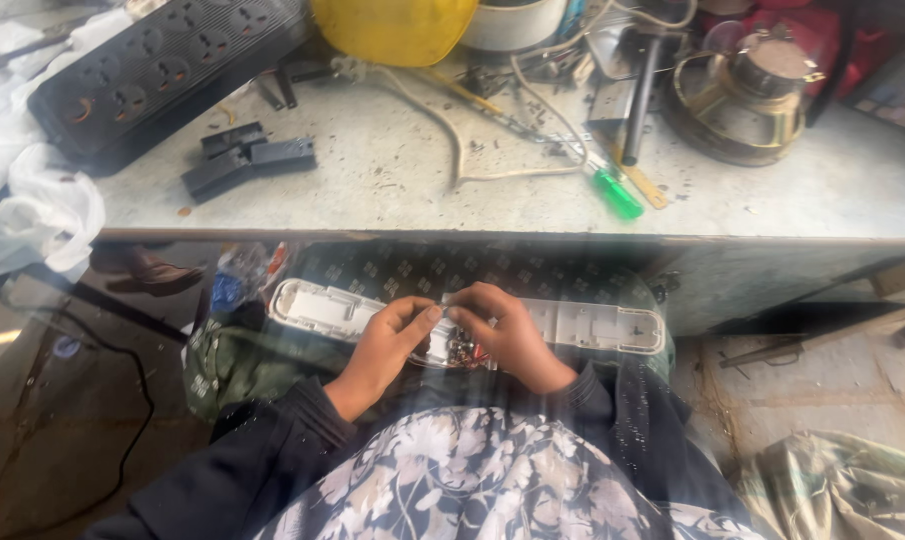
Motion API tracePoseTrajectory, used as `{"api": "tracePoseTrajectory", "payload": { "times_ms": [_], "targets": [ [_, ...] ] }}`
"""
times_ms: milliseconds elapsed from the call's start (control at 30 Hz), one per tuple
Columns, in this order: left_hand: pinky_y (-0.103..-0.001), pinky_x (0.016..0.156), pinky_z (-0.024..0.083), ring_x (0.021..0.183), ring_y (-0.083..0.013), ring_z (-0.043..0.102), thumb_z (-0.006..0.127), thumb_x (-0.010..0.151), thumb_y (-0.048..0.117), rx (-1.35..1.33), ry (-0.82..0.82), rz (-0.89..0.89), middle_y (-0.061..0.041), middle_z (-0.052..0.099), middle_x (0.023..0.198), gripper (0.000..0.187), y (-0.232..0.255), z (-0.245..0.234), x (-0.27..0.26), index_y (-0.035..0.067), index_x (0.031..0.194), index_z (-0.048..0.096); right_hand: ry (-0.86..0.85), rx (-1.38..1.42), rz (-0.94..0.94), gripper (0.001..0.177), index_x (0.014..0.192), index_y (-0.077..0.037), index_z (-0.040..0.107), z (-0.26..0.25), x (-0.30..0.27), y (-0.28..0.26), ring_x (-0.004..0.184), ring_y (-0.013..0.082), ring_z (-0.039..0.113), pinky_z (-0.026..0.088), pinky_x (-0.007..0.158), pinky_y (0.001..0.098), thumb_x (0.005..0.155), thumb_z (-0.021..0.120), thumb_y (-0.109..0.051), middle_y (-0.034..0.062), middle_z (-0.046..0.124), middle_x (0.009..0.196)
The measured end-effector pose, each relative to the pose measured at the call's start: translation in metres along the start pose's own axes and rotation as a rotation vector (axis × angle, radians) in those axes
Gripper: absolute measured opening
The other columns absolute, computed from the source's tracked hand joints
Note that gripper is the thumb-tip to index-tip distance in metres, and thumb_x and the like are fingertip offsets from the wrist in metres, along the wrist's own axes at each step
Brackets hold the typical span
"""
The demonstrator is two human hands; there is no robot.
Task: The person is repairing a white plastic light fixture while sitting on the floor. They use a screwdriver to manipulate internal components and wires, then connect a small cylindrical part to the wiring inside the fixture.
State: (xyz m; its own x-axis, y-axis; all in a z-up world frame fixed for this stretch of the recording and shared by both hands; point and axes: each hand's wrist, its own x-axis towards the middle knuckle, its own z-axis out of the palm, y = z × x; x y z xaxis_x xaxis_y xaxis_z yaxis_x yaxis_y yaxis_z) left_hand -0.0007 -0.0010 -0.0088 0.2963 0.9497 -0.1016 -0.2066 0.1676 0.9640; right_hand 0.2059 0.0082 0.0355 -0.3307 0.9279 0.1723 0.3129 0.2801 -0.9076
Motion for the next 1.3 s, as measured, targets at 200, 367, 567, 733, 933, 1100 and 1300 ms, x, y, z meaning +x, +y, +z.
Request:
{"api": "tracePoseTrajectory", "payload": {
  "times_ms": [200, 367, 567, 733, 933, 1100, 1300],
  "targets": [
    [-0.025, 0.085, 0.051, 0.093, -0.0091, 0.063, 0.07, 0.096, 0.021, -0.133, 0.059, 0.03, -0.003, 0.071, 0.101, 0.028, 0.016, 0.001, -0.006, 0.001, 0.116, 0.07, 0.029, -0.157, -0.146, 0.028, 0.119, -0.005, 0.071, 0.0, -0.005, -0.033, 0.089, 0.018, 0.063, 0.052, 0.076, 0.0289, 0.092, 0.072, -0.014, 0.0076, 0.067, 0.106],
    [-0.028, 0.093, 0.052, 0.102, -0.0116, 0.066, 0.07, 0.096, 0.017, -0.157, 0.06, 0.103, -0.005, 0.073, 0.108, 0.025, 0.027, 0.003, -0.009, 0.002, 0.115, 0.068, 0.082, -0.144, -0.198, 0.028, 0.12, -0.007, 0.072, 0.002, -0.008, -0.044, 0.088, 0.0161, 0.065, 0.054, 0.076, 0.0293, 0.092, 0.073, -0.01, 0.0066, 0.067, 0.108],
    [-0.03, 0.099, 0.053, 0.107, -0.0151, 0.068, 0.065, 0.099, 0.021, -0.304, 0.049, 0.118, -0.008, 0.074, 0.11, 0.022, 0.033, 0.003, -0.012, 0.004, 0.113, 0.064, 0.043, -0.17, -0.357, 0.015, 0.109, -0.005, 0.073, 0.007, -0.01, -0.034, 0.103, 0.0198, 0.067, 0.055, 0.084, 0.0317, 0.094, 0.074, -0.01, 0.0082, 0.066, 0.112],
    [-0.031, 0.093, 0.053, 0.1, -0.0149, 0.065, 0.07, 0.097, 0.019, -0.327, 0.111, 0.106, -0.003, 0.069, 0.106, 0.023, 0.024, -0.005, -0.007, 0.004, 0.115, 0.067, -0.013, -0.065, -0.219, 0.033, 0.127, -0.005, 0.068, 0.006, -0.01, -0.028, 0.101, 0.0186, 0.068, 0.057, 0.086, 0.0313, 0.095, 0.072, -0.012, 0.0084, 0.069, 0.122],
    [-0.029, 0.088, 0.054, 0.099, -0.0099, 0.066, 0.073, 0.092, 0.018, -0.329, 0.108, -0.005, -0.002, 0.073, 0.108, 0.026, 0.023, -0.003, -0.005, 0.004, 0.114, 0.071, -0.115, 0.076, -0.219, 0.08, 0.16, -0.008, 0.029, 0.003, -0.012, -0.037, 0.131, 0.0253, 0.06, 0.056, 0.097, 0.0344, 0.094, 0.073, -0.019, 0.0152, 0.05, 0.157],
    [-0.027, 0.089, 0.053, 0.099, -0.0104, 0.066, 0.072, 0.093, 0.019, -0.288, 0.103, -0.034, -0.004, 0.076, 0.109, 0.033, 0.022, -0.003, -0.005, 0.003, 0.122, 0.073, -0.188, -0.135, -0.264, 0.079, 0.159, -0.011, 0.034, 0.001, -0.012, -0.043, 0.146, 0.0335, 0.048, 0.05, 0.106, 0.0413, 0.093, 0.075, -0.021, 0.0165, 0.037, 0.167],
    [-0.028, 0.089, 0.053, 0.097, -0.0136, 0.069, 0.072, 0.091, 0.02, -0.109, 0.116, -0.021, -0.008, 0.077, 0.105, 0.033, 0.01, -0.007, -0.003, -0.004, 0.115, 0.074, -0.214, -0.166, -0.312, 0.074, 0.157, -0.011, 0.042, -0.001, -0.013, -0.044, 0.15, 0.0382, 0.042, 0.042, 0.117, 0.0464, 0.092, 0.075, -0.018, 0.0159, 0.038, 0.166]
  ]
}}
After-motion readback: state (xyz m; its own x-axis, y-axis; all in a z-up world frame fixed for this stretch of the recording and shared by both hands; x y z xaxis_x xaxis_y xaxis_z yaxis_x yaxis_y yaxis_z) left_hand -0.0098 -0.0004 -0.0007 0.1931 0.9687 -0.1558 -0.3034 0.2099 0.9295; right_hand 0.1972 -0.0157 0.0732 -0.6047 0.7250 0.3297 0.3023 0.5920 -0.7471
